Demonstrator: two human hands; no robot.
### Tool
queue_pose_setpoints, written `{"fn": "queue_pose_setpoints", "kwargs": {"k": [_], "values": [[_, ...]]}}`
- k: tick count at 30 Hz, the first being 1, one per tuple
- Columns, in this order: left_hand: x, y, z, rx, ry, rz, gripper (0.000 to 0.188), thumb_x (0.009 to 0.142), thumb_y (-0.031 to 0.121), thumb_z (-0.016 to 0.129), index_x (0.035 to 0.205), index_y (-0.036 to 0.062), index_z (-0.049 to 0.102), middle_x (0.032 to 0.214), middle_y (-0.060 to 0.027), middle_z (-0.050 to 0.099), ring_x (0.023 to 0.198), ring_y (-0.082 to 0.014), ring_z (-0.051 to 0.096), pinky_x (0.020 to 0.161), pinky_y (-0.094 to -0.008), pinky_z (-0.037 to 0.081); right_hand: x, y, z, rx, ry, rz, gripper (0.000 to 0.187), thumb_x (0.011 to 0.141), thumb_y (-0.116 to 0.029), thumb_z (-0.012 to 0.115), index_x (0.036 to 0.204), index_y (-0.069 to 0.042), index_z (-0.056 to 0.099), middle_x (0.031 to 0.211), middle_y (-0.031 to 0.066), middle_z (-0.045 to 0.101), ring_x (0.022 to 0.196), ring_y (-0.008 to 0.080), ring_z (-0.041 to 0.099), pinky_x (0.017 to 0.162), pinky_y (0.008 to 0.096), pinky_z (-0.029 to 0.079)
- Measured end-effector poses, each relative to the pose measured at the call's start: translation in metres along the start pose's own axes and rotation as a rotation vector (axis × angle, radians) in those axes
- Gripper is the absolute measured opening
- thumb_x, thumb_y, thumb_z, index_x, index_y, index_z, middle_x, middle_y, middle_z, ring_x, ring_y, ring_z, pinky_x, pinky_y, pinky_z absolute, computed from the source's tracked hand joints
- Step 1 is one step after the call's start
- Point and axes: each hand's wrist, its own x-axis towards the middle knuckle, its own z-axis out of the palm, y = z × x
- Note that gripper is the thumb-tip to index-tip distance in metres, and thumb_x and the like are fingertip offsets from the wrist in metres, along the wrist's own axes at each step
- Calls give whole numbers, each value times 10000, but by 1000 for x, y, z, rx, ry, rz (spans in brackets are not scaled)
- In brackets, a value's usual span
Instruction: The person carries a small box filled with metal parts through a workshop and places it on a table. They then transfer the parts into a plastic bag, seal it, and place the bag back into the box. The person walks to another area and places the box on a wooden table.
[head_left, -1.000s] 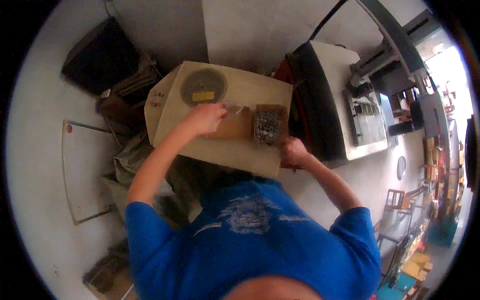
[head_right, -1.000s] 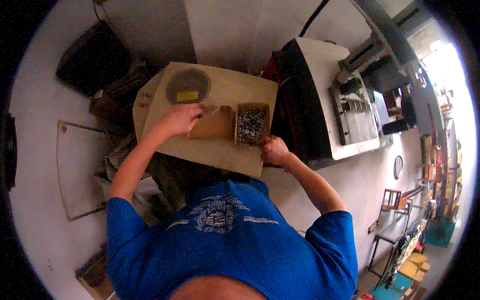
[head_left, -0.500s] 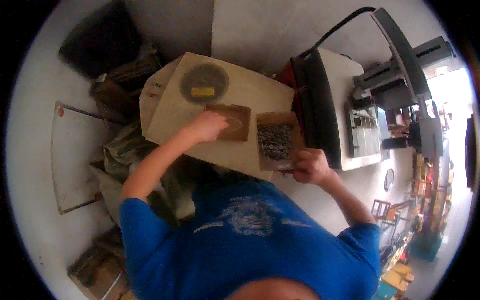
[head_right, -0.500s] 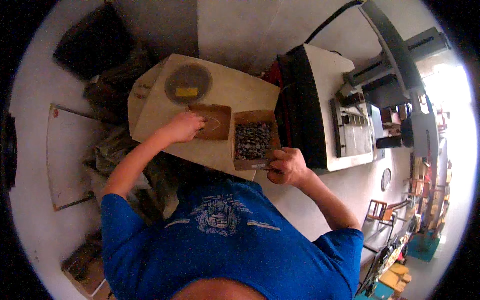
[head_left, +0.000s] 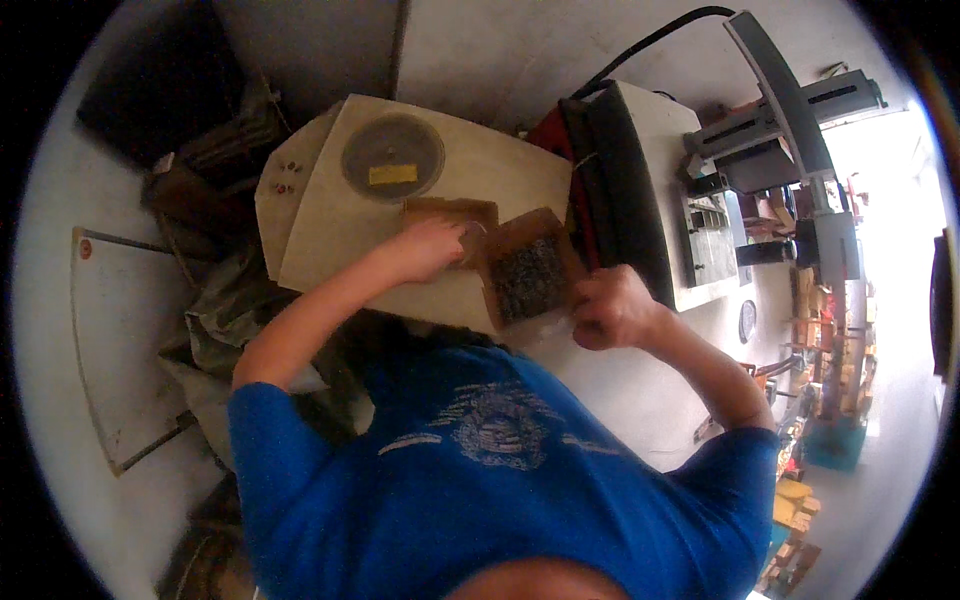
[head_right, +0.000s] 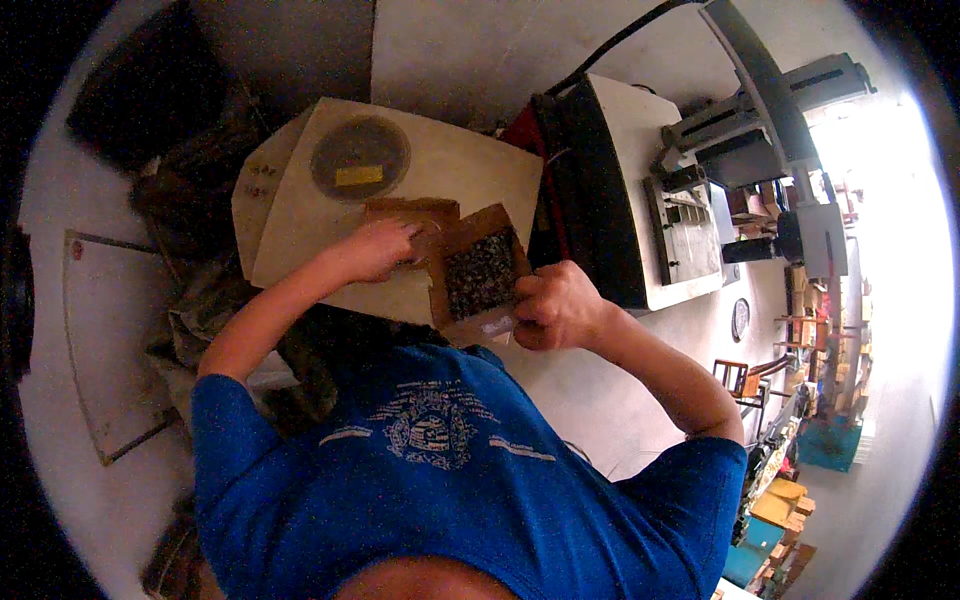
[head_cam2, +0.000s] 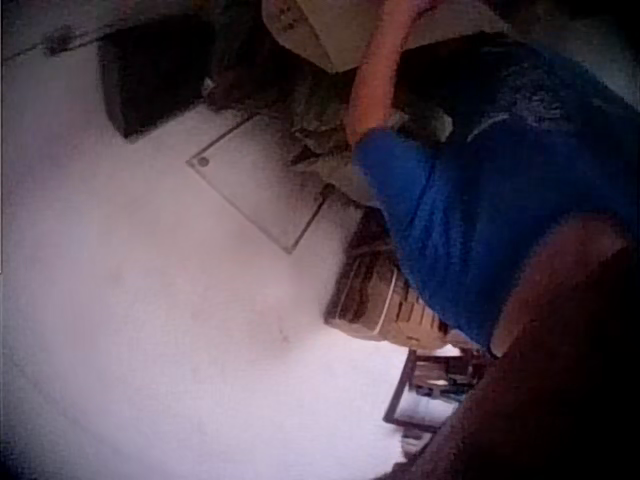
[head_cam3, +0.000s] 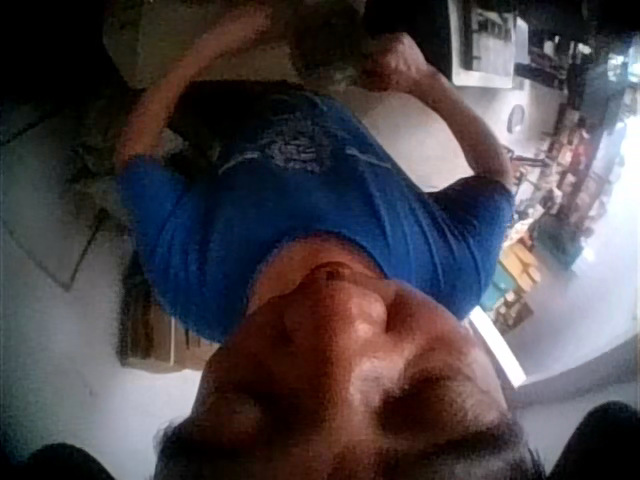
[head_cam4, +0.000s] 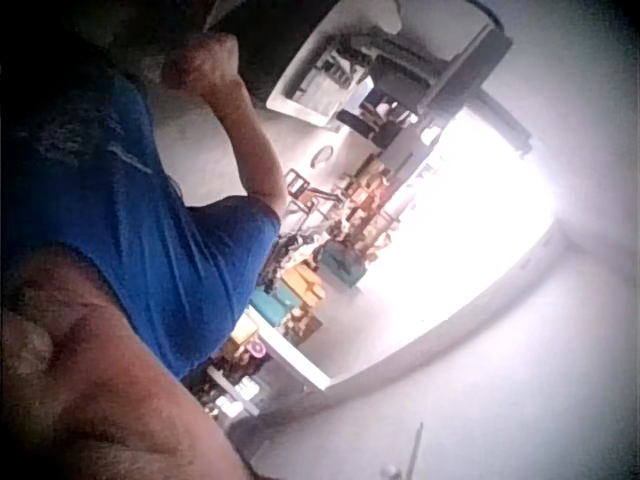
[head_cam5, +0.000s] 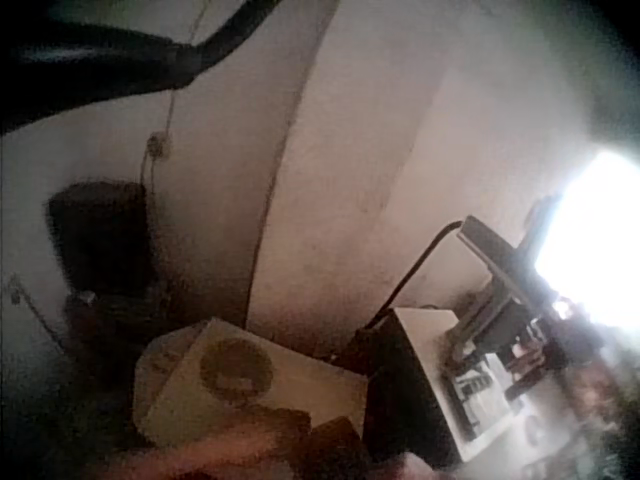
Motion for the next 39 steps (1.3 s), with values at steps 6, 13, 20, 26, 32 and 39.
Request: {"fn": "queue_pose_setpoints", "kwargs": {"k": [6,13,20,26,32,39], "values": [[2,-10,10,42,-62,47,358,596,18,623,953,46,631,1204,-173,447,1058,-347,471,887,-397,412,24,-6,1,0,-4,-2,119,510,-154,618,488,-99,515,562,54,441,477,234,472,415,355,377],[4,-22,25,-128,43,67,166,702,47,563,844,38,648,1261,-181,407,1118,-347,431,948,-404,362,36,0,9,14,-23,3,152,509,-158,617,455,-99,488,553,59,436,470,236,471,410,357,375],[9,-32,31,-69,-74,82,186,584,16,633,769,18,650,1321,-199,335,1202,-353,342,1004,-396,306,48,3,3,-53,-119,1,124,528,-204,618,522,-89,572,570,53,517,480,245,531,416,365,411],[4,-25,14,-56,-188,95,457,539,46,682,990,23,606,1355,-192,282,1250,-330,277,1028,-419,267,52,9,6,-23,-116,-2,132,529,-211,620,525,-89,572,562,56,513,492,247,537,424,365,413],[9,-27,34,-465,58,-22,321,582,95,679,899,48,651,1331,-171,332,1180,-332,364,976,-420,321,55,15,4,-37,-167,-24,138,524,-222,623,523,-92,575,578,48,528,492,247,534,426,370,411],[6,-38,40,-131,140,118,160,715,206,621,799,79,670,1258,-169,398,1084,-354,423,927,-417,359,60,23,-3,-24,-170,-46,132,513,-227,618,529,-99,586,588,49,533,492,254,529,430,369,407]]}}
